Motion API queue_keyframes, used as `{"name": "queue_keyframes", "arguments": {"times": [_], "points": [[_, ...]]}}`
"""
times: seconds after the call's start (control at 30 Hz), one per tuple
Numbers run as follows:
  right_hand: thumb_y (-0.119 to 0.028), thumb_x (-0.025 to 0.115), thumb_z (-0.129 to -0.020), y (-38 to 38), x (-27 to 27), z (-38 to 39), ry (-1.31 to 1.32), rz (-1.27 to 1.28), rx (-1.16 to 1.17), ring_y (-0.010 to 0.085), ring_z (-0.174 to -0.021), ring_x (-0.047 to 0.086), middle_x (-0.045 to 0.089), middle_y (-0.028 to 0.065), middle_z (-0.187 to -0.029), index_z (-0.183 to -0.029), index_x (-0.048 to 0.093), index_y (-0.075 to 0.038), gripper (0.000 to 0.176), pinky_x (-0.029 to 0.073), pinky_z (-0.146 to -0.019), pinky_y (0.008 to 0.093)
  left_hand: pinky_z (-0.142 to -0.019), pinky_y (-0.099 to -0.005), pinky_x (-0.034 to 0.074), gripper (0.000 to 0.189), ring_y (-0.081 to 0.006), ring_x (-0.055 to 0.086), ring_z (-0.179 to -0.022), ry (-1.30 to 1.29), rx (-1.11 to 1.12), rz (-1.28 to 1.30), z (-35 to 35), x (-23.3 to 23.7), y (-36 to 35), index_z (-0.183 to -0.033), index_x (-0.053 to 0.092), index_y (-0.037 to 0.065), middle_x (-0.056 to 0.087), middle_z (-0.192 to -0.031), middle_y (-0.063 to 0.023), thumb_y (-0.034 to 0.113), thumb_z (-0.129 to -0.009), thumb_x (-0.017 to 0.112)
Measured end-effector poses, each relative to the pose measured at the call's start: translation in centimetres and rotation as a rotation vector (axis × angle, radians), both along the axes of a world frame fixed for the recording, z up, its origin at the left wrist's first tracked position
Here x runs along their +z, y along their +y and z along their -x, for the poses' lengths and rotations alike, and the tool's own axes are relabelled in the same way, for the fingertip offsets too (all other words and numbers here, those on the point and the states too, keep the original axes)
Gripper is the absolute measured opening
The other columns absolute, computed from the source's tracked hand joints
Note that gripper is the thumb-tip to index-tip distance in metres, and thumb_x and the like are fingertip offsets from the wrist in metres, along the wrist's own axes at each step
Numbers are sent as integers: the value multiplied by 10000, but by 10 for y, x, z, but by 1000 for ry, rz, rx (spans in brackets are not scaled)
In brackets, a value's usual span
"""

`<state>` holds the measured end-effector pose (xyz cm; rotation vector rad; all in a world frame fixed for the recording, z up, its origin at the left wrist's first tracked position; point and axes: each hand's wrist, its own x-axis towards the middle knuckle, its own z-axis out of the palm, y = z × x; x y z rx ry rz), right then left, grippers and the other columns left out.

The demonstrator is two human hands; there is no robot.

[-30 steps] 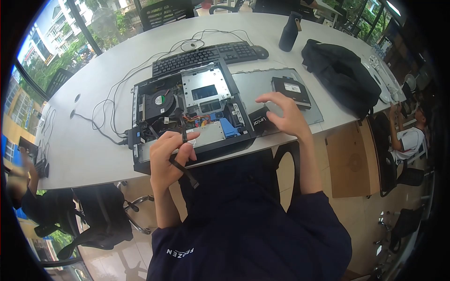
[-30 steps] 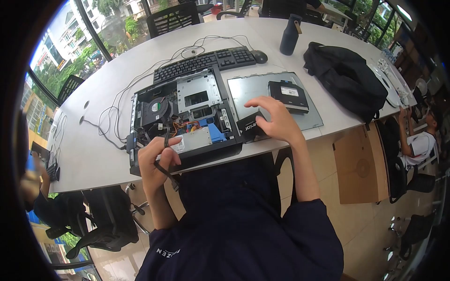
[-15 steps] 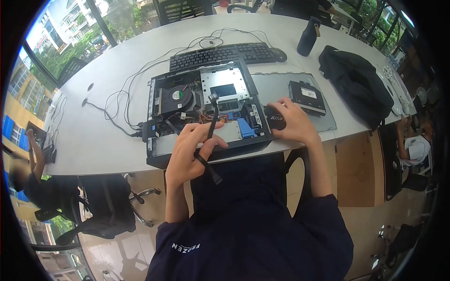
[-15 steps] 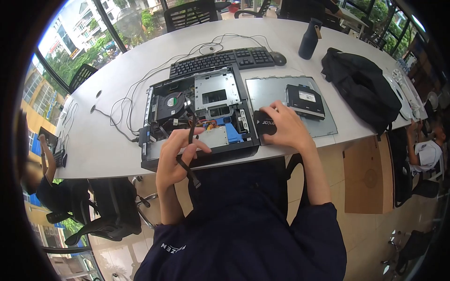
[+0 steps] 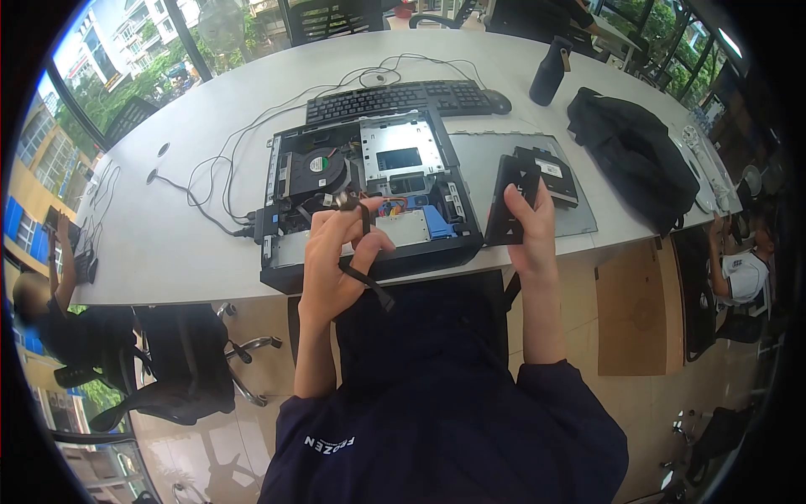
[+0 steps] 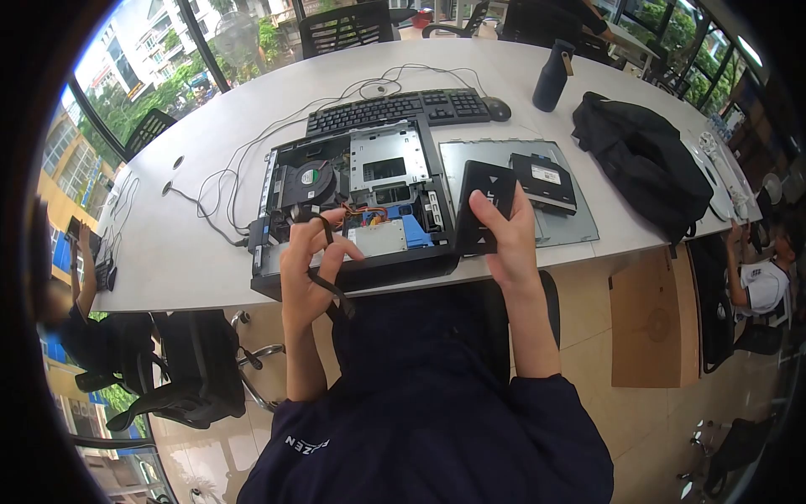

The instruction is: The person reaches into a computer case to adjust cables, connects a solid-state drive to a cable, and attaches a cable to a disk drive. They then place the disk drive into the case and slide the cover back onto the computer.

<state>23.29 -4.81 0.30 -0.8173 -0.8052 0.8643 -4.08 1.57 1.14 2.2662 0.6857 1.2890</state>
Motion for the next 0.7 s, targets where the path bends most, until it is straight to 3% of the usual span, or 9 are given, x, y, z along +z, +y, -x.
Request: {"name": "queue_keyframes", "arguments": {"times": [0.07, 0.17, 0.23, 0.3, 0.43, 0.5, 0.63, 0.7], "points": [[-205, 665, -1012, 1, 7, 17, 17, -11, 67, 171, -728, 690, 659, 58, -886, -1198, 564, -39, 269, 589, -633, 322, -848, -346, 405, 241, -170, 595, -850, 22, 12, -84, -4, 5, -3, -1091, 707, 26, 762, -952, -38, 7, -852, 695], [-239, 594, -1049, 1, 17, 43, 123, 38, 145, 214, -725, 707, 659, 78, -858, -1220, 543, -35, 271, 599, -616, 353, -881, -361, 412, 302, -204, 602, -878, 55, -16, -259, -10, -1, 0, -1117, 689, 44, 760, -973, -22, -40, -828, 664], [-288, 519, -1080, 1, 18, 49, 130, 38, 202, 239, -736, 716, 663, 109, -903, -1232, 528, -32, 298, 602, -611, 367, -913, -379, 417, 359, -229, 608, -889, 40, 2, -195, -13, 3, -7, -1146, 675, 50, 756, -974, -27, -84, -814, 648], [-206, 499, -1070, 2, 18, 51, 269, 34, 343, 246, -832, 736, 684, 133, -1033, -1319, 522, -23, 311, 639, -729, 396, -953, -415, 414, 332, -246, 612, -896, 34, 13, -148, -15, 3, -8, -1092, 647, 53, 745, -976, -39, -119, -810, 616], [-188, 474, -1054, 5, 24, 58, 376, 29, 344, 258, -865, 737, 678, 134, -1042, -1319, 524, -19, 318, 641, -731, 401, -954, -428, 428, 297, -256, 615, -902, 30, -68, -147, -8, -6, -1, -1049, 595, 53, 715, -960, -48, -133, -817, 591], [-203, 516, -1024, 8, 32, 60, 417, 122, 281, 224, -950, 710, 682, 137, -1058, -1265, 568, -30, 301, 613, -619, 321, -916, -401, 454, 288, -269, 604, -890, 178, -144, 12, -5, -2, -4, -1020, 522, 50, 644, -934, -74, -152, -820, 570], [-203, 538, -1024, 26, 12, 46, 457, 155, 370, 198, -942, 710, 692, 125, -1061, -1235, 598, -31, 279, 588, -595, 278, -872, -349, 466, 310, -265, 592, -887, 161, -227, 108, -5, 2, 0, -1020, 491, 45, 579, -911, -90, -178, -815, 558], [-184, 563, -1022, 28, 13, 49, 467, 209, 310, 177, -916, 705, 696, 115, -1053, -1210, 618, -36, 246, 559, -565, 252, -829, -323, 467, 305, -222, 583, -864, 82, -295, 215, -5, 4, -1, -983, 464, 46, 550, -925, -90, -187, -818, 572]]}}
